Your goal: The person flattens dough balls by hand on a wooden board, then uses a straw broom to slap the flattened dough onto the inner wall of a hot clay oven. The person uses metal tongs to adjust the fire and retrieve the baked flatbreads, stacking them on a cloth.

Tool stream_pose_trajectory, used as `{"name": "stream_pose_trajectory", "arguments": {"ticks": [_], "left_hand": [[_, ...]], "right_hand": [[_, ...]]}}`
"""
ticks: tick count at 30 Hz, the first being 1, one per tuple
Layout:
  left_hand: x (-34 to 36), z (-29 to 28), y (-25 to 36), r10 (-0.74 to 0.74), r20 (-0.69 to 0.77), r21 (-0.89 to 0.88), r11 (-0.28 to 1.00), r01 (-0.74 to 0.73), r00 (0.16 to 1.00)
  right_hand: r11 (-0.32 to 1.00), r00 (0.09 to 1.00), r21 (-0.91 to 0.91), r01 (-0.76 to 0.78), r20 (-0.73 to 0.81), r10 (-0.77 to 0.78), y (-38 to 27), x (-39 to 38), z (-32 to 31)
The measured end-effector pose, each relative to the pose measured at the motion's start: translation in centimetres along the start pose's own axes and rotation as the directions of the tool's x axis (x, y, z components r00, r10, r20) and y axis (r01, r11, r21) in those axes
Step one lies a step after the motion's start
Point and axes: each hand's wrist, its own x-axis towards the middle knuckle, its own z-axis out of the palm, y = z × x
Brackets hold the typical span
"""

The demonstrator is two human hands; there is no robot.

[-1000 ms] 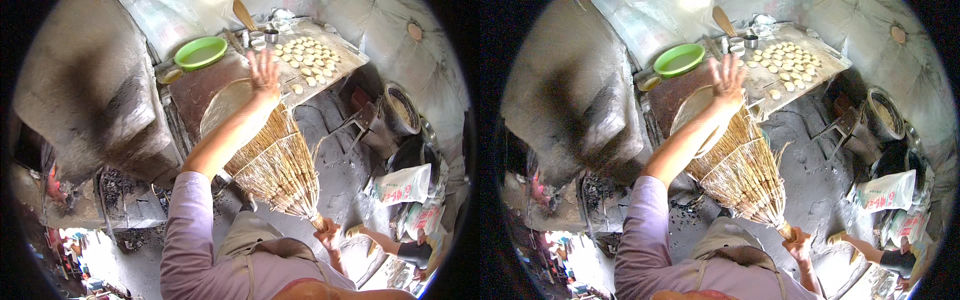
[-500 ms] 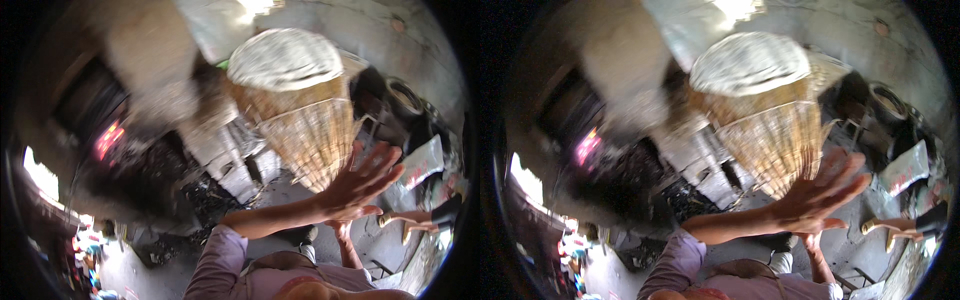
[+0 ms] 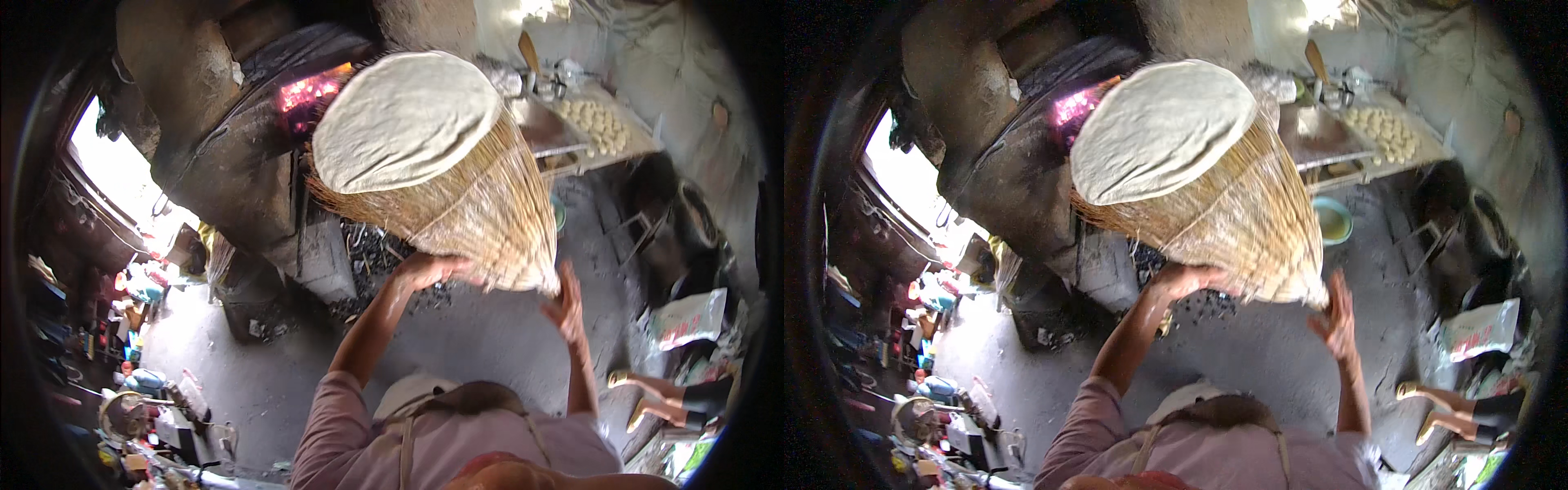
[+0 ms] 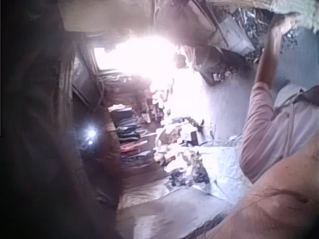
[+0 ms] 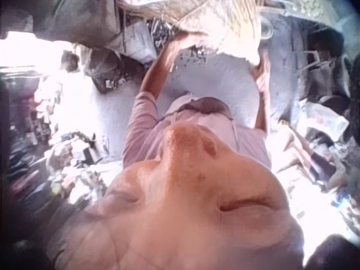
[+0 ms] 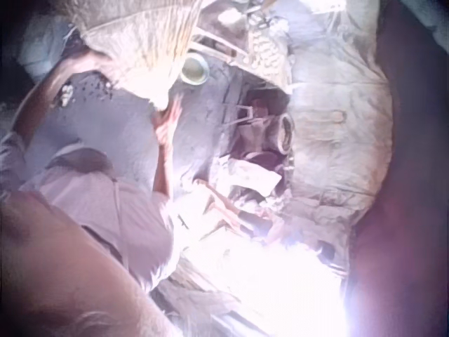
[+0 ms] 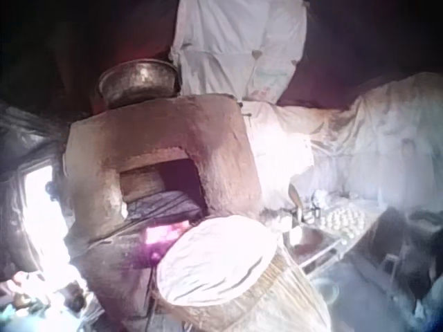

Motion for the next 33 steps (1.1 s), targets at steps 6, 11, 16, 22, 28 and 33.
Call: {"name": "stream_pose_trajectory", "arguments": {"ticks": [6, 11, 16, 22, 28, 33], "left_hand": [[4.6, 0.9, -6.4, 0.263, -0.217, 0.032, 0.964, -0.262, 0.940], [4.9, 0.8, -9.7, 0.342, -0.347, 0.077, 0.938, -0.337, 0.873], [4.7, 1.8, -12.0, 0.266, -0.416, -0.080, 0.942, -0.326, 0.870], [4.0, 4.5, -14.4, 0.166, -0.429, -0.246, 0.924, -0.292, 0.888], [5.0, 5.6, -15.0, 0.155, -0.387, -0.293, 0.914, -0.280, 0.909], [5.7, 6.4, -14.4, 0.171, -0.339, -0.280, 0.920, -0.273, 0.925]], "right_hand": [[-0.040, 0.998, 0.997, 0.070, -0.070, 0.003, -9.5, 4.7, 6.1], [-0.442, 0.946, 0.861, -0.251, 0.314, 0.075, -14.0, 5.6, 9.0], [-0.538, 0.809, 0.665, -0.518, 0.586, -0.054, -14.6, 6.1, 6.9], [-0.518, 0.723, 0.536, -0.667, 0.634, -0.274, -12.6, 3.4, 8.4], [0.685, 0.988, 0.712, -0.154, 0.112, 0.106, -9.0, 1.6, 7.8], [0.216, 0.874, 0.921, -0.323, 0.202, 0.443, -10.1, 4.4, 6.9]]}}
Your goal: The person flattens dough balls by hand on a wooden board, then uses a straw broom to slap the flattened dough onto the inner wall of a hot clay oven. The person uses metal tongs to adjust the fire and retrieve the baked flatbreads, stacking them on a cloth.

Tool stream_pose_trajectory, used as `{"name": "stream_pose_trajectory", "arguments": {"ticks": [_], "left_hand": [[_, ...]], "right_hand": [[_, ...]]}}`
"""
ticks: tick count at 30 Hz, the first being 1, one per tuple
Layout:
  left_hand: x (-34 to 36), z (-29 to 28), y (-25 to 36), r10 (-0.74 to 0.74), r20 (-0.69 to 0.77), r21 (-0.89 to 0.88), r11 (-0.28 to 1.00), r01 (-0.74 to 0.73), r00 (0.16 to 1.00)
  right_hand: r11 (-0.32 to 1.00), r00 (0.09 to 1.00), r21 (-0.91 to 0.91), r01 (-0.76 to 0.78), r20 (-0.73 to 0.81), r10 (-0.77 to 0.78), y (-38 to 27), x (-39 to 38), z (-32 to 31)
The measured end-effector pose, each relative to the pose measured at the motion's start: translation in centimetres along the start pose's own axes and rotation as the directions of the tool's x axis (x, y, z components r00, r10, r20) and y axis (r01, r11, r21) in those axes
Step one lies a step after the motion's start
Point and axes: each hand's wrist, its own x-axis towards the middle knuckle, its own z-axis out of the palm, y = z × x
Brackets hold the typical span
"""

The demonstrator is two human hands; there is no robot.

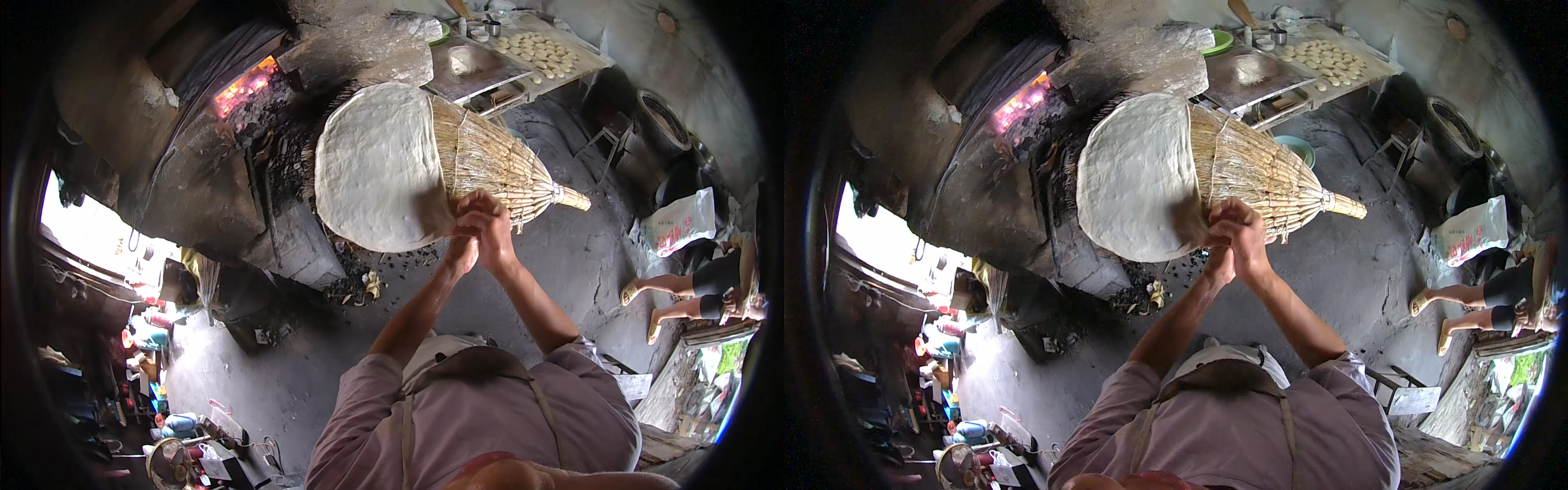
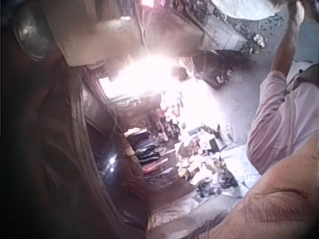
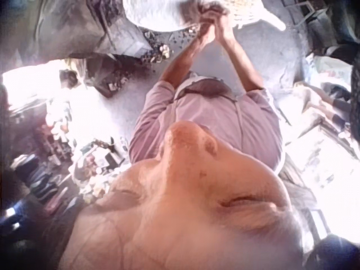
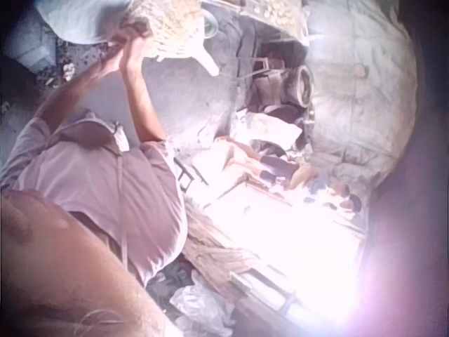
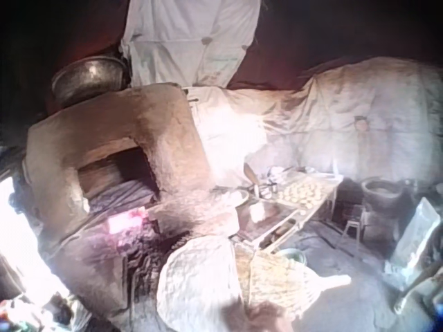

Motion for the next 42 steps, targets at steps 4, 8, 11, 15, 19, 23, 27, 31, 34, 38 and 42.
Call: {"name": "stream_pose_trajectory", "arguments": {"ticks": [4, 8, 11, 15, 19, 23, 27, 31, 34, 38, 42], "left_hand": [[-0.9, 0.6, 0.2, -0.013, 0.019, 0.032, 0.999, 0.012, 1.000], [-1.8, -0.6, 0.4, -0.061, 0.128, 0.137, 0.990, 0.043, 0.990], [-2.0, -2.3, 0.1, -0.212, 0.149, 0.184, 0.966, 0.184, 0.966], [-3.2, -3.7, -0.2, -0.213, 0.211, 0.242, 0.957, 0.160, 0.954], [-5.7, -4.8, 0.6, -0.274, 0.153, 0.345, 0.915, 0.208, 0.949], [-7.6, -5.9, 1.7, -0.331, 0.099, 0.324, 0.903, 0.284, 0.938], [-9.5, -6.7, 2.0, -0.327, 0.131, 0.331, 0.904, 0.270, 0.936], [-11.9, -7.8, 1.9, -0.332, 0.123, 0.310, 0.908, 0.281, 0.935], [-12.9, -8.4, 1.8, -0.378, 0.070, 0.305, 0.889, 0.341, 0.923], [-13.2, -8.5, 1.4, -0.388, -0.003, 0.342, 0.865, 0.366, 0.921], [-13.5, -7.8, -0.4, -0.408, 0.034, 0.326, 0.867, 0.376, 0.912]], "right_hand": [[0.879, 0.962, 0.459, -0.132, 0.274, 0.001, -0.9, 0.6, 0.9], [0.552, 0.799, -0.633, 0.542, 0.186, -0.572, -1.7, 0.6, 0.4], [0.980, 0.994, -0.167, 0.104, -0.026, -0.110, -2.2, 0.8, 0.0], [0.986, 0.991, 0.155, -0.066, 0.124, 0.047, -2.5, 1.3, -0.3], [0.797, 0.923, -0.495, 0.346, 0.024, -0.385, -2.2, 1.2, -1.5], [0.993, 0.994, 0.050, 0.107, -0.003, -0.107, -1.6, 2.1, -2.2], [0.977, 0.986, 0.138, -0.164, 0.002, 0.166, -0.6, 3.5, -2.7], [0.868, 0.957, -0.407, 0.286, 0.075, -0.280, 1.5, 3.5, -5.4], [0.989, 0.997, -0.146, 0.029, -0.065, -0.039, 2.4, 3.5, -7.1], [0.596, 0.883, -0.675, 0.435, 0.190, -0.429, 0.0, 4.7, -5.6], [0.392, 0.716, -0.699, 0.598, 0.246, -0.654, -3.3, 5.8, 0.6]]}}
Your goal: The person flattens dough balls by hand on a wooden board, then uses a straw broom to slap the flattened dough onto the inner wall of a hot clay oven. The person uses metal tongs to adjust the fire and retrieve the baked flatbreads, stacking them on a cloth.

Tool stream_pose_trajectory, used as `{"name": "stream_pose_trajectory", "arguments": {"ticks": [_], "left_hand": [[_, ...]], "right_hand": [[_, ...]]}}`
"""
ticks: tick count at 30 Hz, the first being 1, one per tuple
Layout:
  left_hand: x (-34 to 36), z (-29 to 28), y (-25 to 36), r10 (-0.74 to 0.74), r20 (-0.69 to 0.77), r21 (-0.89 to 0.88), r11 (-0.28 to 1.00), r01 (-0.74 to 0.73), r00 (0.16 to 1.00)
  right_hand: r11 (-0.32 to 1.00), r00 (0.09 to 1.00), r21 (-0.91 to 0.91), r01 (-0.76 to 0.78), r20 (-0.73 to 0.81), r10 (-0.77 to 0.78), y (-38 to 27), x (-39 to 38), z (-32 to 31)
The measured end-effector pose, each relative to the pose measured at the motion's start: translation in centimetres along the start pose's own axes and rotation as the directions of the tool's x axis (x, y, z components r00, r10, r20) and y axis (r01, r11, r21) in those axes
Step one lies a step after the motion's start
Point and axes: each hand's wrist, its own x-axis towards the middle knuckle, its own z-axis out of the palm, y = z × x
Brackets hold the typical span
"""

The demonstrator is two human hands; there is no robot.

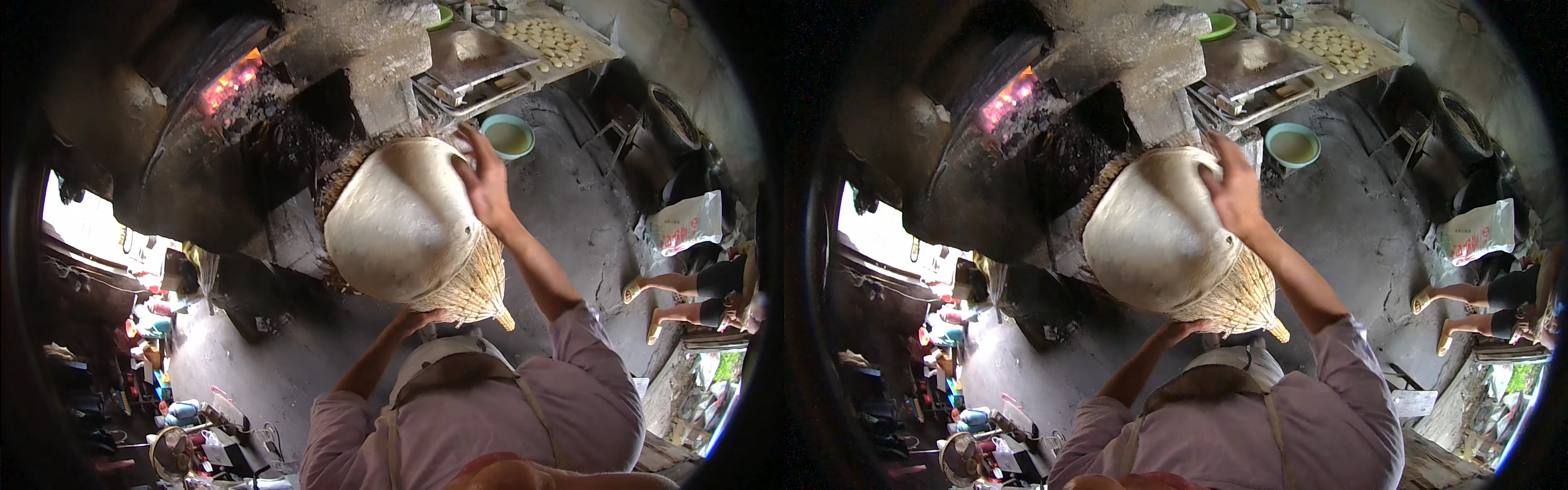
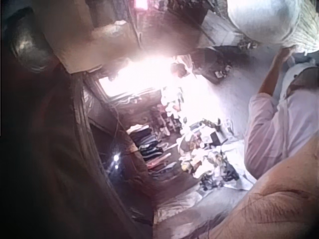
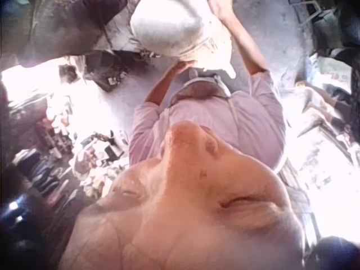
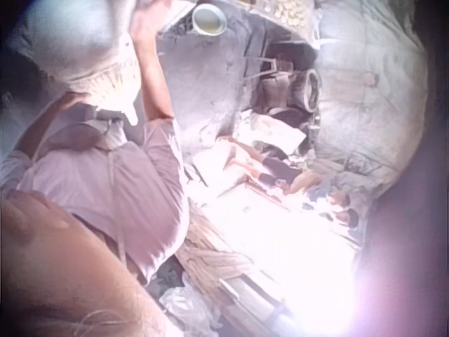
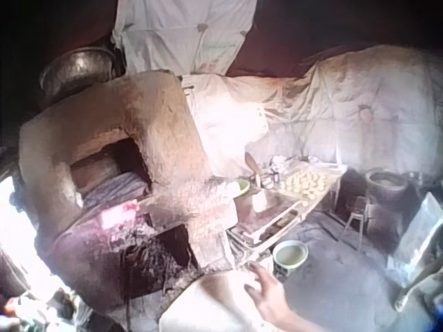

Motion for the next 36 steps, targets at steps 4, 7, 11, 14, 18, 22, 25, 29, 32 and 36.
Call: {"name": "stream_pose_trajectory", "arguments": {"ticks": [4, 7, 11, 14, 18, 22, 25, 29, 32, 36], "left_hand": [[1.2, 1.9, -2.4, -0.010, 0.128, -0.044, 0.999, 0.015, 0.992], [2.0, 3.0, -4.3, 0.070, 0.074, 0.245, 0.966, -0.086, 0.995], [1.8, 4.3, -5.5, -0.003, 0.146, 0.041, 0.999, -0.003, 0.989], [0.7, 4.8, -3.6, 0.137, -0.031, 0.204, 0.971, -0.128, 0.990], [-0.9, 3.5, 3.0, 0.418, -0.132, 0.290, 0.883, -0.368, 0.899], [-2.3, 0.4, 11.9, 0.724, -0.212, 0.549, 0.644, -0.532, 0.657], [-4.3, -2.4, 19.3, 0.644, -0.352, 0.439, 0.755, -0.487, 0.679], [-6.1, -5.5, 29.6, 0.762, -0.231, 0.368, 0.645, -0.670, 0.606], [-6.6, -7.3, 36.2, 0.756, -0.251, 0.347, 0.653, -0.673, 0.605], [-6.0, -12.1, 42.9, 0.631, -0.288, 0.378, 0.766, -0.520, 0.720]], "right_hand": [[0.851, 0.800, -0.065, 0.520, 0.387, -0.459, -2.9, 1.3, 7.0], [0.818, 0.766, -0.444, 0.367, 0.643, 0.005, -1.8, 3.5, 12.0], [0.906, 0.625, -0.391, 0.161, 0.751, 0.213, -1.9, 7.4, 12.9], [0.954, 0.838, -0.002, 0.299, 0.478, -0.262, -2.8, 7.9, 9.1], [0.978, 0.922, 0.131, 0.166, 0.330, -0.200, -1.1, 4.5, 3.6], [0.996, 0.908, 0.041, 0.082, 0.408, -0.091, 2.6, 0.6, 1.3], [0.996, 0.841, -0.077, -0.039, 0.537, 0.074, 3.9, -0.3, 2.1], [0.977, 0.841, -0.135, -0.166, 0.498, 0.211, 2.0, 0.4, 4.8], [0.972, 0.844, -0.066, -0.225, 0.486, 0.228, -1.1, 1.4, 6.4], [0.841, 0.711, 0.149, -0.520, 0.621, 0.329, -6.1, 2.9, 8.2]]}}
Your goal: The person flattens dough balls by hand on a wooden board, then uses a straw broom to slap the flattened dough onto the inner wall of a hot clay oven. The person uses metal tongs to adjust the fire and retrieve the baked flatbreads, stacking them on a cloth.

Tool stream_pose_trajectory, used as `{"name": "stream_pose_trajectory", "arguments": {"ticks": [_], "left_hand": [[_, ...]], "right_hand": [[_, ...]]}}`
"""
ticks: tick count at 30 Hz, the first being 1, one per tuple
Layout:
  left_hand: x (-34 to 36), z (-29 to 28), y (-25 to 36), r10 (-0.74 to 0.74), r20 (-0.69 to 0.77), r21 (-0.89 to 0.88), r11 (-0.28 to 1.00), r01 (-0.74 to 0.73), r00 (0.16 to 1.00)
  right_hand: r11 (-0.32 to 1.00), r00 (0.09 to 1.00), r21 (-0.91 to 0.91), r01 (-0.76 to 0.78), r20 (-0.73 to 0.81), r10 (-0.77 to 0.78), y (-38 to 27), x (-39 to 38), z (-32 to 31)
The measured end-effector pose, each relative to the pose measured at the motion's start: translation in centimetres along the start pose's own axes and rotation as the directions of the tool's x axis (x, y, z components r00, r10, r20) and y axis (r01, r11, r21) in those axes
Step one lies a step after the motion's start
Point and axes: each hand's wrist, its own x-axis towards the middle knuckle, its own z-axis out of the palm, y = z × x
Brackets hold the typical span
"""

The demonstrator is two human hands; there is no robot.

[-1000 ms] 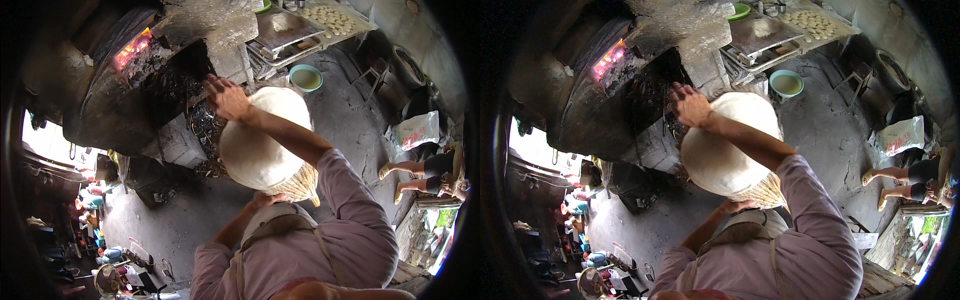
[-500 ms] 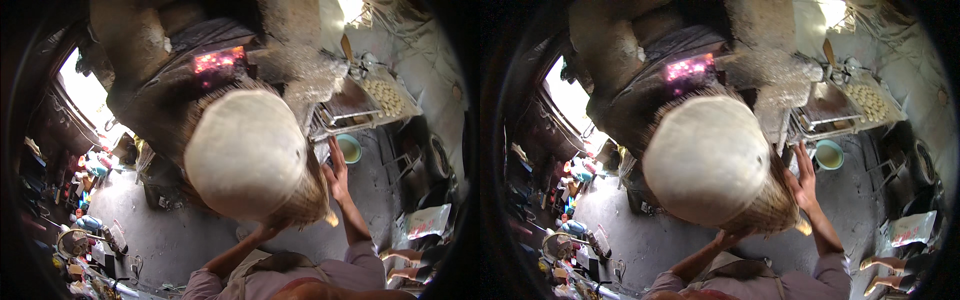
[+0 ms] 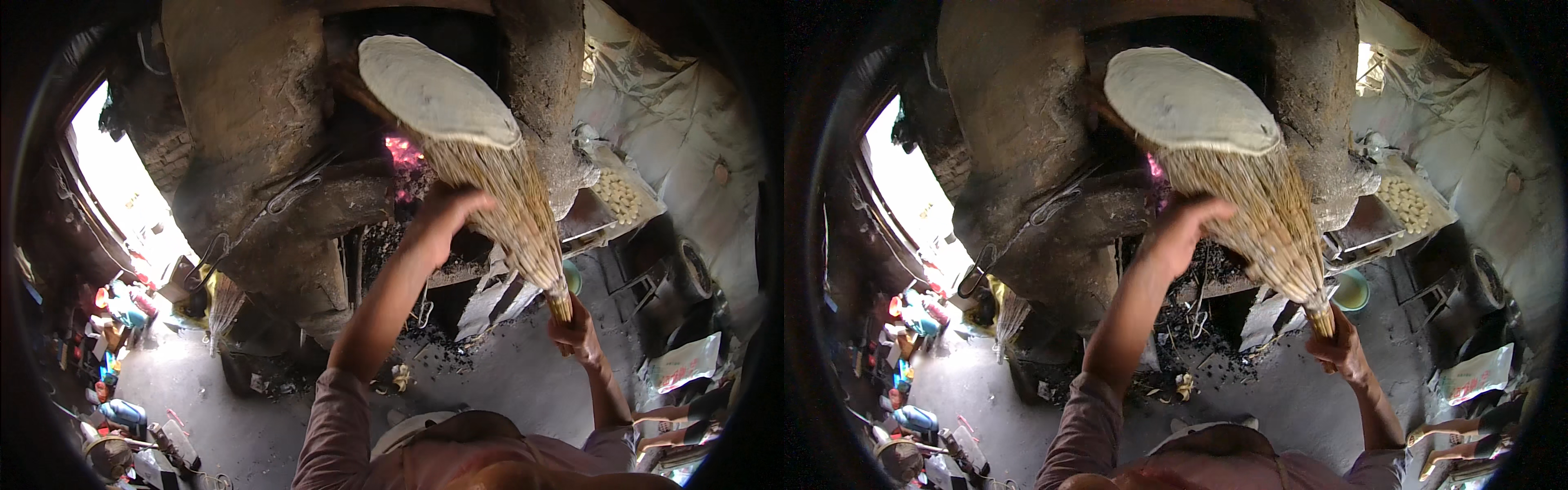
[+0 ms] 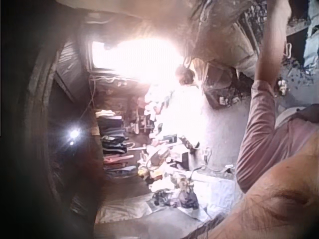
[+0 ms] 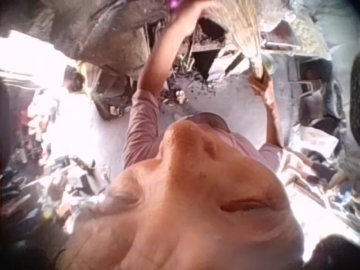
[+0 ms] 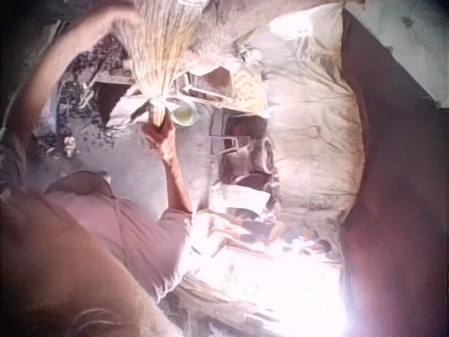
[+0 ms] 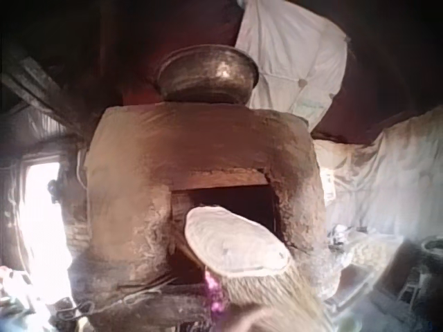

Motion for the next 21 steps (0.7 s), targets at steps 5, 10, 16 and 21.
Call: {"name": "stream_pose_trajectory", "arguments": {"ticks": [5, 10, 16, 21], "left_hand": [[4.8, -4.7, 1.3, -0.056, -0.087, -0.515, 0.857, 0.004, 0.995], [5.2, -4.9, 1.1, 0.026, 0.021, -0.847, 0.532, 0.003, 0.999], [-3.7, -6.1, -7.9, -0.066, 0.520, -0.119, 0.982, 0.148, 0.852], [-12.2, -11.2, -11.6, -0.178, 0.155, -0.279, 0.936, 0.216, 0.972]], "right_hand": [[0.528, 0.898, 0.773, -0.350, 0.438, -0.045, -6.1, 3.6, 3.8], [0.566, 0.916, 0.775, -0.282, 0.393, -0.083, -11.8, 11.2, 3.0], [0.721, 0.894, 0.678, -0.141, 0.400, -0.202, -14.1, 27.6, 3.9], [0.648, 0.899, 0.746, -0.150, 0.376, -0.225, -16.2, 41.4, 5.7]]}}
